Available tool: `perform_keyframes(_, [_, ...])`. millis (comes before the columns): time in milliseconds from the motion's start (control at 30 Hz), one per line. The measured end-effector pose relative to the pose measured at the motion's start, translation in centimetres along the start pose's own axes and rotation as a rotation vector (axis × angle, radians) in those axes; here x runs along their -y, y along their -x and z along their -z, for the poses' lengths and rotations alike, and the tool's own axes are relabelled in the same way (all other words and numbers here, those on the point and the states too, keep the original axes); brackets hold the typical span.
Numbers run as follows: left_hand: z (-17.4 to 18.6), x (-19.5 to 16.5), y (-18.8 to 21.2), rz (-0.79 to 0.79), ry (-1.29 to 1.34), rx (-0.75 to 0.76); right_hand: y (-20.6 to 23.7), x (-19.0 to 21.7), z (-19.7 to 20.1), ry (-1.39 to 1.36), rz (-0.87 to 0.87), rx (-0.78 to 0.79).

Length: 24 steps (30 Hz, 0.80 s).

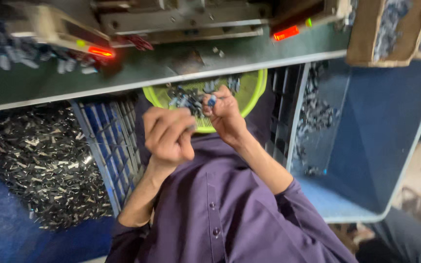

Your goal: The person picks small cylindrical components from a green basket and inserts them into a machine slot one at a time. They repeatedly transfer parts from a large blue bin into the basket to continue the process.

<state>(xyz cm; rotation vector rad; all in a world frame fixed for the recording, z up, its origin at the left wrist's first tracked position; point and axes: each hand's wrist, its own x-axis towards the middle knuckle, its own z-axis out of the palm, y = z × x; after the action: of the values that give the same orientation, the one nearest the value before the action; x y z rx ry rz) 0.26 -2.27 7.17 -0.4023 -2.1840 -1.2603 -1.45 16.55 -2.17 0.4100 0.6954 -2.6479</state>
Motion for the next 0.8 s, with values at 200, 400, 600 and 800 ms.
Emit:
perform_keyframes(200, [0.0,2.4,2.8,0.952,0.382,0.168,-4.9,6.1,-6.7,0.964,0.681,0.16])
perform_keyframes(400, [-1.0,4.2,6.5,0.812,0.958,0.163,-13.1,9.1,-11.4,1.658,1.26,0.239])
perform_keyframes(600, [-0.2,4.6,6.9,0.889,0.988,0.079,-12.5,9.9,-14.9,1.743,1.083,0.369])
perform_keyframes(800, [0.4,4.5,4.7,0.832,1.026,-0.028,-3.4,6.8,-11.9,1.653,1.118,0.41])
